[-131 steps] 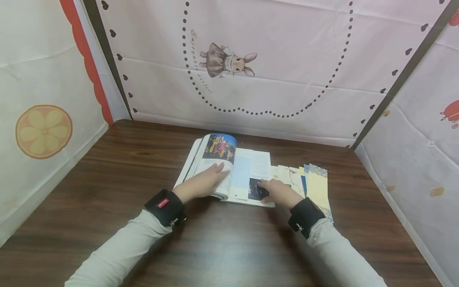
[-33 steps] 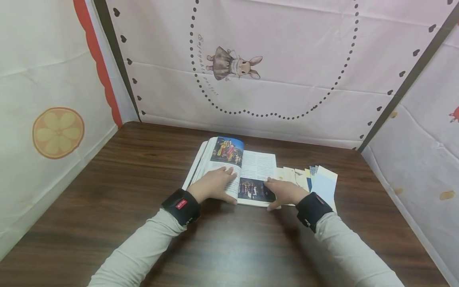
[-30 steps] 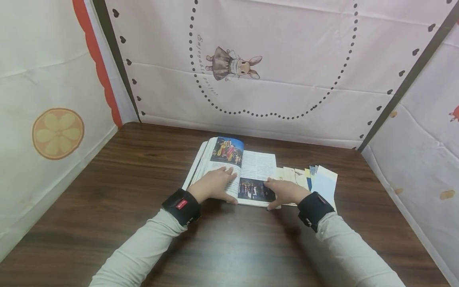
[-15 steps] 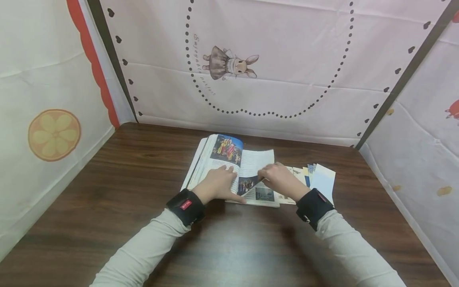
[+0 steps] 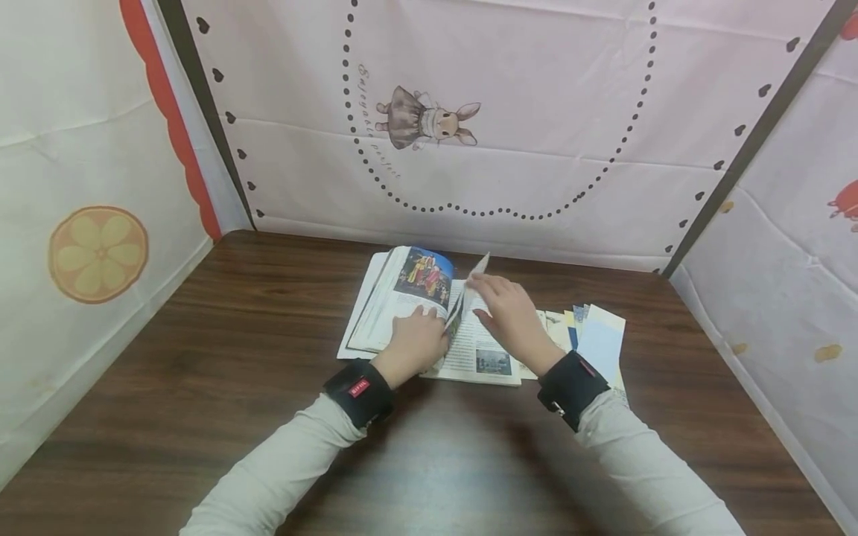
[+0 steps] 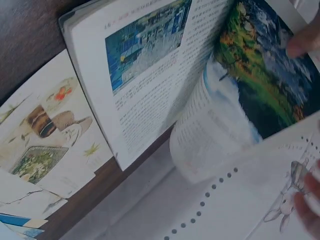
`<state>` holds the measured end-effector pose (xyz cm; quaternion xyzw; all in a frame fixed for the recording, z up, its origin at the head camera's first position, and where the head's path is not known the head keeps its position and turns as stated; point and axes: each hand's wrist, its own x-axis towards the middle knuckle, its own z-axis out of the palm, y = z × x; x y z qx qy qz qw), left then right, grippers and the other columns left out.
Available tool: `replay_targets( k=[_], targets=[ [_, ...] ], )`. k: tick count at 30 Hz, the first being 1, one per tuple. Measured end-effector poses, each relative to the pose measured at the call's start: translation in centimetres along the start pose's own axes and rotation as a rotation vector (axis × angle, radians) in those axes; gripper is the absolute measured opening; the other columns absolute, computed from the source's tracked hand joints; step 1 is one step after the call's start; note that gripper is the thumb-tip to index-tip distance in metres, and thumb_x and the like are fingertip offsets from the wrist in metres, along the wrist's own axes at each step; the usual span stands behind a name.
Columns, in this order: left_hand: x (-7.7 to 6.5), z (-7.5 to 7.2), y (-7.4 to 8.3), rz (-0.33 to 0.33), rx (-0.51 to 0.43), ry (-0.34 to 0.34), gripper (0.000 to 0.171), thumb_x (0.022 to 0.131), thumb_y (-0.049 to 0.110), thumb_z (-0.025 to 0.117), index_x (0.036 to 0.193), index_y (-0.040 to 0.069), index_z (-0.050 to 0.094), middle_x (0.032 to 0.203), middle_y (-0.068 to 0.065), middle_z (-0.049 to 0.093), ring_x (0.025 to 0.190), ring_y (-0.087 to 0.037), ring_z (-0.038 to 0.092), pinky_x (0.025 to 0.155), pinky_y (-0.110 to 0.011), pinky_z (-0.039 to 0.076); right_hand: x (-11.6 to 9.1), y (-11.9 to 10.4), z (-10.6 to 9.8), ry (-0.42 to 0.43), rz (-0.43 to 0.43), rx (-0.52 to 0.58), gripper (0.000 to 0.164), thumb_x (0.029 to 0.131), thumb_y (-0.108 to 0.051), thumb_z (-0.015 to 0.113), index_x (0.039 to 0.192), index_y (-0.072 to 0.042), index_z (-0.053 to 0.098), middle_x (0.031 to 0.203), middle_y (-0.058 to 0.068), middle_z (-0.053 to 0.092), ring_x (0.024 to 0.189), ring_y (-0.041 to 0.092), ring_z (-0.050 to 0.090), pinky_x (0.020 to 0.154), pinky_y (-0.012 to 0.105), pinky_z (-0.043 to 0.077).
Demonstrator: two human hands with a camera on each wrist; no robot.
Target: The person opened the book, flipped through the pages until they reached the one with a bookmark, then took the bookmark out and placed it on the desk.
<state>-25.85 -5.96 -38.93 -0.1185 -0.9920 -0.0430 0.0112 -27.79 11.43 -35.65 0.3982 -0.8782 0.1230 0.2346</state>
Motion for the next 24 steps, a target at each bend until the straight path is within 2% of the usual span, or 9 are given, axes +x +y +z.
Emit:
replay_targets(
  k=[2, 6, 9, 13, 16, 17, 21, 23, 24],
  targets=[
    [0.0, 0.0, -0.2, -0.027, -0.055, 0.045, 0.035, 0.096, 0.028, 0.045, 0.106, 0.003, 0.067, 0.115, -0.016, 0.064, 0.111, -0.032, 0.059, 0.079, -0.053, 0.051, -0.4, 0.5, -0.3, -0.159, 0.111, 0.021, 0.048, 0.078, -0.011, 0.075, 0.122, -0.001, 0.056, 0.122, 0.016, 0.062, 0.110, 0.032, 0.060, 0.092, 0.045, 0.049],
    [-0.1, -0.1, -0.9, -0.062, -0.169, 0.159, 0.039, 0.099, 0.029, 0.040, 0.090, 0.001, 0.066, 0.084, -0.015, 0.066, 0.078, -0.029, 0.064, 0.061, -0.040, 0.051, -1.7, 1.3, -0.1, -0.642, 0.269, 0.070, 0.070, 0.078, -0.027, 0.076, 0.135, 0.001, 0.046, 0.139, 0.021, 0.048, 0.126, 0.035, 0.049, 0.102, 0.047, 0.041],
    [0.0, -0.3, -1.5, -0.097, -0.304, 0.234, 0.038, 0.099, 0.028, 0.041, 0.079, 0.003, 0.062, 0.070, -0.012, 0.062, 0.063, -0.026, 0.058, 0.052, -0.035, 0.043, -2.7, 1.8, 0.7, -0.841, 0.324, 0.097, 0.085, 0.076, -0.034, 0.077, 0.143, -0.002, 0.036, 0.150, 0.020, 0.033, 0.138, 0.035, 0.034, 0.110, 0.047, 0.032],
    [-0.2, -0.6, -2.5, -0.145, -0.507, 0.344, 0.025, 0.094, 0.017, 0.050, 0.101, -0.002, 0.064, 0.087, -0.017, 0.069, 0.076, -0.029, 0.066, 0.066, -0.040, 0.051, -3.1, 2.1, 1.8, -0.846, 0.329, 0.078, 0.087, 0.072, -0.035, 0.080, 0.142, -0.004, 0.039, 0.148, 0.019, 0.037, 0.136, 0.033, 0.037, 0.110, 0.045, 0.033],
    [-0.4, -0.7, -3.3, -0.168, -0.604, 0.400, 0.037, 0.089, 0.010, 0.055, 0.123, -0.003, 0.057, 0.106, -0.022, 0.068, 0.089, -0.032, 0.069, 0.079, -0.044, 0.053, -3.0, 2.3, 2.1, -0.837, 0.318, 0.061, 0.087, 0.070, -0.037, 0.081, 0.140, -0.004, 0.043, 0.145, 0.019, 0.041, 0.132, 0.033, 0.044, 0.108, 0.045, 0.035],
    [-0.4, -0.8, -3.5, -0.176, -0.623, 0.403, 0.041, 0.087, 0.009, 0.056, 0.127, -0.002, 0.054, 0.104, -0.023, 0.069, 0.082, -0.029, 0.070, 0.074, -0.041, 0.055, -2.9, 2.4, 2.1, -0.839, 0.313, 0.060, 0.087, 0.069, -0.037, 0.082, 0.139, -0.004, 0.043, 0.145, 0.019, 0.042, 0.131, 0.033, 0.045, 0.107, 0.045, 0.036],
    [-0.8, -0.7, -4.3, -0.155, -0.633, 0.406, 0.054, 0.083, 0.003, 0.059, 0.136, 0.004, 0.045, 0.081, -0.021, 0.069, 0.053, -0.023, 0.059, 0.052, -0.032, 0.046, -2.9, 2.6, 2.0, -0.847, 0.301, 0.085, 0.087, 0.069, -0.038, 0.082, 0.139, -0.004, 0.044, 0.144, 0.020, 0.042, 0.127, 0.035, 0.049, 0.105, 0.045, 0.039],
    [-0.9, -0.7, -4.6, -0.128, -0.589, 0.390, 0.065, 0.081, -0.003, 0.058, 0.142, 0.006, 0.036, 0.086, -0.022, 0.065, 0.061, -0.027, 0.057, 0.054, -0.034, 0.045, -2.9, 2.7, 1.9, -0.847, 0.288, 0.101, 0.087, 0.069, -0.037, 0.082, 0.139, -0.003, 0.043, 0.144, 0.022, 0.042, 0.127, 0.036, 0.048, 0.105, 0.046, 0.038],
    [-0.9, -0.6, -4.8, -0.114, -0.546, 0.377, 0.070, 0.080, -0.005, 0.058, 0.144, 0.008, 0.033, 0.097, -0.024, 0.062, 0.079, -0.033, 0.060, 0.064, -0.038, 0.050, -2.9, 2.7, 1.9, -0.850, 0.279, 0.106, 0.087, 0.070, -0.037, 0.081, 0.139, -0.003, 0.043, 0.144, 0.022, 0.041, 0.128, 0.037, 0.047, 0.105, 0.047, 0.038]
  ],
)
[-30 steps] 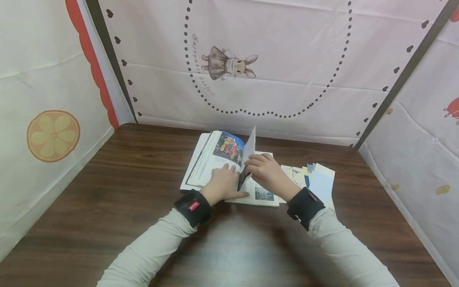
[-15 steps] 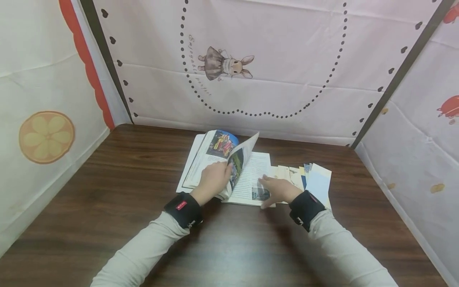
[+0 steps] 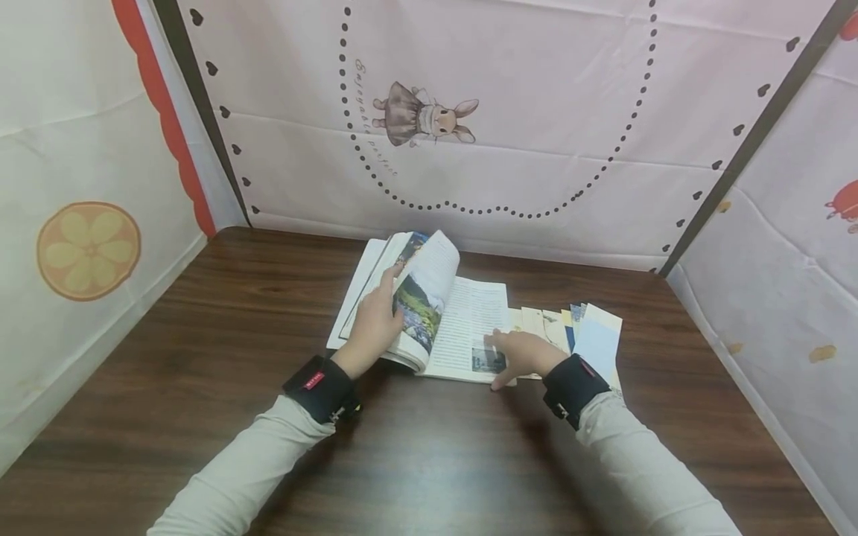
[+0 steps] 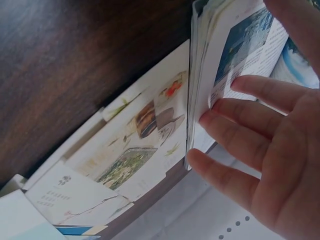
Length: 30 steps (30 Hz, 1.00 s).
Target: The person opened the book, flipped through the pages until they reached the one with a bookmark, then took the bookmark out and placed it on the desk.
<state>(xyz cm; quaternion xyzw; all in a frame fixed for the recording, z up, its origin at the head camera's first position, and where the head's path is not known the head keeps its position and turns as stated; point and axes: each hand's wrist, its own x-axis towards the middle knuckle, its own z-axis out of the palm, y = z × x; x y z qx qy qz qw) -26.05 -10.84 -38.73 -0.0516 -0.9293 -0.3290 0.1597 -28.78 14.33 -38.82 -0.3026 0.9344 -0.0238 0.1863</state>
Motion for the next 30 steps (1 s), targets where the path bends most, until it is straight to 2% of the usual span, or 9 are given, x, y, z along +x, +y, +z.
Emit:
replay_targets(
  k=[1, 3, 5, 7, 10, 15, 20, 25, 30],
  targets=[
    [0.0, -0.1, -0.1, 0.019, 0.051, -0.020, 0.075, 0.078, -0.008, 0.058, 0.145, 0.011, 0.031, 0.109, -0.027, 0.057, 0.098, -0.040, 0.057, 0.077, -0.045, 0.050, 0.0, 0.1, -0.1, -0.003, -0.009, 0.000, 0.086, 0.070, -0.037, 0.081, 0.139, -0.002, 0.043, 0.144, 0.023, 0.041, 0.128, 0.037, 0.047, 0.105, 0.047, 0.038],
    [-0.1, -0.1, -0.2, 0.092, 0.192, -0.070, 0.079, 0.076, -0.011, 0.058, 0.146, 0.017, 0.033, 0.135, -0.028, 0.041, 0.128, -0.047, 0.036, 0.098, -0.058, 0.039, 0.0, 0.3, -0.2, -0.011, -0.022, 0.004, 0.086, 0.071, -0.037, 0.080, 0.140, -0.002, 0.042, 0.144, 0.024, 0.040, 0.129, 0.039, 0.045, 0.106, 0.047, 0.037],
    [-0.2, 0.1, -0.1, 0.219, 0.338, -0.133, 0.072, 0.078, -0.010, 0.060, 0.141, 0.020, 0.043, 0.148, -0.023, 0.029, 0.139, -0.050, 0.017, 0.105, -0.065, 0.027, 0.0, 0.4, -0.2, -0.019, -0.027, 0.001, 0.085, 0.072, -0.037, 0.079, 0.140, -0.003, 0.042, 0.144, 0.024, 0.040, 0.129, 0.039, 0.045, 0.106, 0.048, 0.037],
    [-0.5, 0.3, 0.0, 0.365, 0.428, -0.189, 0.059, 0.079, -0.008, 0.061, 0.131, 0.020, 0.056, 0.148, -0.017, 0.035, 0.140, -0.046, 0.021, 0.106, -0.066, 0.024, 0.1, 0.6, -0.2, -0.030, -0.021, 0.014, 0.083, 0.073, -0.037, 0.079, 0.140, -0.004, 0.043, 0.144, 0.023, 0.040, 0.128, 0.038, 0.046, 0.106, 0.048, 0.037],
    [-1.1, 0.9, 0.4, 0.506, 0.450, -0.222, 0.032, 0.080, -0.004, 0.063, 0.108, 0.010, 0.069, 0.131, -0.014, 0.057, 0.129, -0.036, 0.045, 0.104, -0.053, 0.038, 0.2, 0.7, 0.0, -0.040, -0.026, 0.035, 0.076, 0.076, -0.034, 0.077, 0.139, -0.004, 0.044, 0.144, 0.022, 0.041, 0.126, 0.037, 0.048, 0.104, 0.048, 0.039],
    [-1.9, 1.6, 0.8, 0.458, 0.391, -0.194, 0.010, 0.080, 0.000, 0.064, 0.086, 0.003, 0.072, 0.102, -0.011, 0.068, 0.099, -0.026, 0.062, 0.088, -0.035, 0.051, 0.3, 0.6, 0.3, 0.002, -0.052, 0.031, 0.052, 0.083, -0.018, 0.070, 0.131, -0.006, 0.054, 0.134, 0.017, 0.055, 0.110, 0.029, 0.059, 0.098, 0.043, 0.045],
    [-2.0, 1.8, 0.5, 0.404, 0.327, -0.240, 0.008, 0.080, 0.008, 0.061, 0.085, 0.005, 0.067, 0.091, -0.007, 0.063, 0.082, -0.021, 0.057, 0.071, -0.033, 0.050, 0.1, 0.0, 0.1, 0.206, -0.136, -0.088, 0.020, 0.083, -0.006, 0.067, 0.103, -0.008, 0.071, 0.096, 0.007, 0.073, 0.081, 0.018, 0.066, 0.080, 0.035, 0.053],
    [-2.0, 1.9, 0.5, 0.387, 0.345, -0.302, 0.039, 0.083, 0.036, 0.064, 0.106, 0.004, 0.064, 0.105, -0.009, 0.062, 0.096, -0.026, 0.057, 0.080, -0.039, 0.051, 0.0, -1.1, -1.1, 0.500, -0.207, -0.159, 0.011, 0.079, -0.007, 0.072, 0.090, -0.008, 0.072, 0.084, 0.004, 0.073, 0.075, 0.017, 0.068, 0.077, 0.036, 0.053],
    [-1.9, 2.4, 1.2, 0.379, 0.375, -0.348, 0.075, 0.072, 0.067, 0.064, 0.113, 0.005, 0.063, 0.110, -0.010, 0.062, 0.097, -0.026, 0.055, 0.080, -0.039, 0.050, 0.1, -2.4, -2.5, 0.718, -0.277, -0.102, 0.012, 0.076, -0.005, 0.075, 0.088, -0.008, 0.071, 0.083, 0.003, 0.073, 0.078, 0.018, 0.068, 0.078, 0.034, 0.053]
  ],
)
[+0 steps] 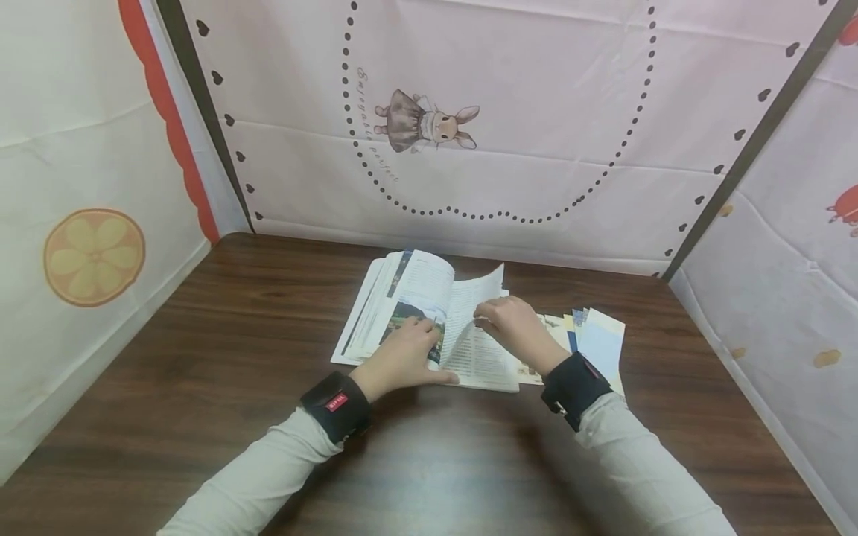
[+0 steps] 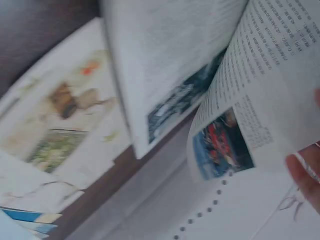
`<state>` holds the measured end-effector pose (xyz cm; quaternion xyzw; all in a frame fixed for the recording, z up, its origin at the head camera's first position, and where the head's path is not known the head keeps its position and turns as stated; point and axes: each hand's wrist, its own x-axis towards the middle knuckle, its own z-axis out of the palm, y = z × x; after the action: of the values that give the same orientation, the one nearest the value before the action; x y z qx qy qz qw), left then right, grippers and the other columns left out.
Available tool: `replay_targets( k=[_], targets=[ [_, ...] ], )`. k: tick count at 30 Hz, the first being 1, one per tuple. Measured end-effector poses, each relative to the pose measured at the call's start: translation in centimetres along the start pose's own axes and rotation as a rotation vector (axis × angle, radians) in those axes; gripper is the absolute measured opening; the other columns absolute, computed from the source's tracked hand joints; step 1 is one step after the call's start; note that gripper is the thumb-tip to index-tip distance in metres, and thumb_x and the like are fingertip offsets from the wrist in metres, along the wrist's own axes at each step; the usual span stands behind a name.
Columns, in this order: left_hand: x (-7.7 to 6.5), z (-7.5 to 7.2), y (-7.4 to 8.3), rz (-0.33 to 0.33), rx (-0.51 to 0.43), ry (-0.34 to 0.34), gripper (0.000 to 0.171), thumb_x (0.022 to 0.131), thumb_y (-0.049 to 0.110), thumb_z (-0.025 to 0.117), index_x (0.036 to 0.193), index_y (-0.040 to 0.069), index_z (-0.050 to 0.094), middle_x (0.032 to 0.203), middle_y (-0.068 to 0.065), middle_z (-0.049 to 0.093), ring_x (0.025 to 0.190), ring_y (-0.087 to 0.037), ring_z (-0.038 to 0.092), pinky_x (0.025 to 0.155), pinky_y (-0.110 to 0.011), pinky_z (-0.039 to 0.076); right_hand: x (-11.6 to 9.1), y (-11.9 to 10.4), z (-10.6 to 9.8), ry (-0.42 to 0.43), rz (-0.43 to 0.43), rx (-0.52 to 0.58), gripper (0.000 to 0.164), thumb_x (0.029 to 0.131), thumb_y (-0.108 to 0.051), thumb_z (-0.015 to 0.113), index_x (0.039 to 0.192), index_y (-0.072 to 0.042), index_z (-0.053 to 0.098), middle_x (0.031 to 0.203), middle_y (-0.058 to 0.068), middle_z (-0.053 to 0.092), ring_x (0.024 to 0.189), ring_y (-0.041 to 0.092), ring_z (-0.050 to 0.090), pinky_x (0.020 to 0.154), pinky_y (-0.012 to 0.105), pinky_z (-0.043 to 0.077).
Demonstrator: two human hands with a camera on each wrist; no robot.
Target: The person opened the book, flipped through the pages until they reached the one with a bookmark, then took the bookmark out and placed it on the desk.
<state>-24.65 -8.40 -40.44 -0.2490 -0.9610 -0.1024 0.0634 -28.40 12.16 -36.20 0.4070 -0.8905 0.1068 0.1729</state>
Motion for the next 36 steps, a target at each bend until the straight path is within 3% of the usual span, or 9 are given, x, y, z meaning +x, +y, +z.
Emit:
replay_targets(
  k=[5, 9, 14, 18, 21, 25, 31, 34, 36],
  targets=[
    [0.6, 0.6, 0.8, -0.007, 0.048, 0.064, 0.058, 0.079, 0.056, 0.065, 0.104, 0.004, 0.068, 0.098, -0.008, 0.064, 0.083, -0.022, 0.054, 0.070, -0.034, 0.049, 0.3, -0.8, -0.1, 0.167, -0.150, -0.084, 0.015, 0.075, -0.005, 0.075, 0.089, -0.007, 0.069, 0.092, 0.006, 0.072, 0.092, 0.021, 0.068, 0.084, 0.031, 0.054],
    [1.0, 1.0, 1.1, -0.015, 0.095, 0.171, 0.031, 0.089, 0.030, 0.060, 0.094, 0.002, 0.070, 0.089, -0.009, 0.065, 0.074, -0.022, 0.056, 0.064, -0.033, 0.050, -0.3, -0.7, -0.3, 0.178, -0.058, -0.020, 0.037, 0.078, -0.005, 0.073, 0.114, -0.004, 0.064, 0.120, 0.014, 0.065, 0.113, 0.028, 0.061, 0.091, 0.038, 0.051],
    [1.0, 0.2, 0.8, -0.157, -0.153, 0.239, 0.030, 0.092, 0.017, 0.051, 0.071, -0.002, 0.063, 0.072, -0.012, 0.064, 0.060, -0.024, 0.058, 0.053, -0.033, 0.048, -2.0, 1.0, -0.4, -0.160, 0.228, 0.071, 0.053, 0.086, -0.014, 0.067, 0.134, -0.002, 0.048, 0.127, 0.019, 0.060, 0.108, 0.031, 0.063, 0.089, 0.044, 0.051],
    [0.8, -1.0, -0.1, -0.339, -0.444, 0.274, 0.030, 0.093, 0.016, 0.049, 0.103, -0.010, 0.060, 0.092, -0.024, 0.068, 0.081, -0.030, 0.069, 0.072, -0.040, 0.056, -3.7, 2.0, 0.3, -0.504, 0.260, 0.094, 0.051, 0.089, -0.020, 0.063, 0.132, 0.002, 0.049, 0.126, 0.021, 0.059, 0.110, 0.032, 0.061, 0.095, 0.044, 0.047],
    [0.6, -1.6, -0.7, -0.419, -0.538, 0.274, 0.039, 0.094, 0.016, 0.046, 0.126, -0.007, 0.047, 0.108, -0.028, 0.064, 0.090, -0.032, 0.068, 0.081, -0.042, 0.054, -4.6, 2.3, 1.1, -0.583, 0.249, 0.127, 0.061, 0.085, -0.026, 0.068, 0.133, 0.006, 0.047, 0.131, 0.021, 0.056, 0.117, 0.032, 0.058, 0.101, 0.043, 0.043],
    [0.1, -1.9, -1.3, -0.470, -0.583, 0.283, 0.038, 0.094, 0.011, 0.045, 0.129, -0.001, 0.039, 0.104, -0.026, 0.064, 0.068, -0.024, 0.063, 0.063, -0.033, 0.050, -4.7, 2.1, 1.9, -0.615, 0.266, 0.124, 0.080, 0.076, -0.036, 0.076, 0.135, 0.007, 0.044, 0.138, 0.022, 0.049, 0.127, 0.033, 0.050, 0.106, 0.043, 0.039],
    [-0.8, -2.3, -1.7, -0.390, -0.431, 0.386, 0.057, 0.084, -0.002, 0.051, 0.137, 0.006, 0.032, 0.076, -0.015, 0.059, 0.055, -0.022, 0.051, 0.049, -0.030, 0.040, -4.4, 1.8, 1.9, -0.614, 0.238, 0.076, 0.072, 0.072, -0.033, 0.080, 0.127, 0.006, 0.053, 0.131, 0.022, 0.056, 0.119, 0.035, 0.055, 0.101, 0.044, 0.042],
    [-1.2, -2.4, -2.1, -0.289, -0.223, 0.386, 0.064, 0.081, -0.008, 0.054, 0.140, 0.011, 0.037, 0.104, -0.023, 0.057, 0.098, -0.039, 0.058, 0.079, -0.047, 0.050, -4.1, 2.0, 1.7, -0.622, 0.212, 0.065, 0.069, 0.072, -0.035, 0.079, 0.124, 0.004, 0.057, 0.125, 0.021, 0.060, 0.107, 0.032, 0.060, 0.096, 0.043, 0.046],
    [-1.4, -2.4, -2.2, -0.189, -0.063, 0.330, 0.067, 0.079, -0.011, 0.056, 0.139, 0.015, 0.044, 0.132, -0.026, 0.046, 0.127, -0.048, 0.039, 0.098, -0.061, 0.037, -3.9, 2.1, 1.5, -0.641, 0.220, 0.075, 0.068, 0.072, -0.036, 0.079, 0.124, 0.003, 0.057, 0.124, 0.021, 0.061, 0.101, 0.029, 0.061, 0.093, 0.042, 0.048]
  ],
)
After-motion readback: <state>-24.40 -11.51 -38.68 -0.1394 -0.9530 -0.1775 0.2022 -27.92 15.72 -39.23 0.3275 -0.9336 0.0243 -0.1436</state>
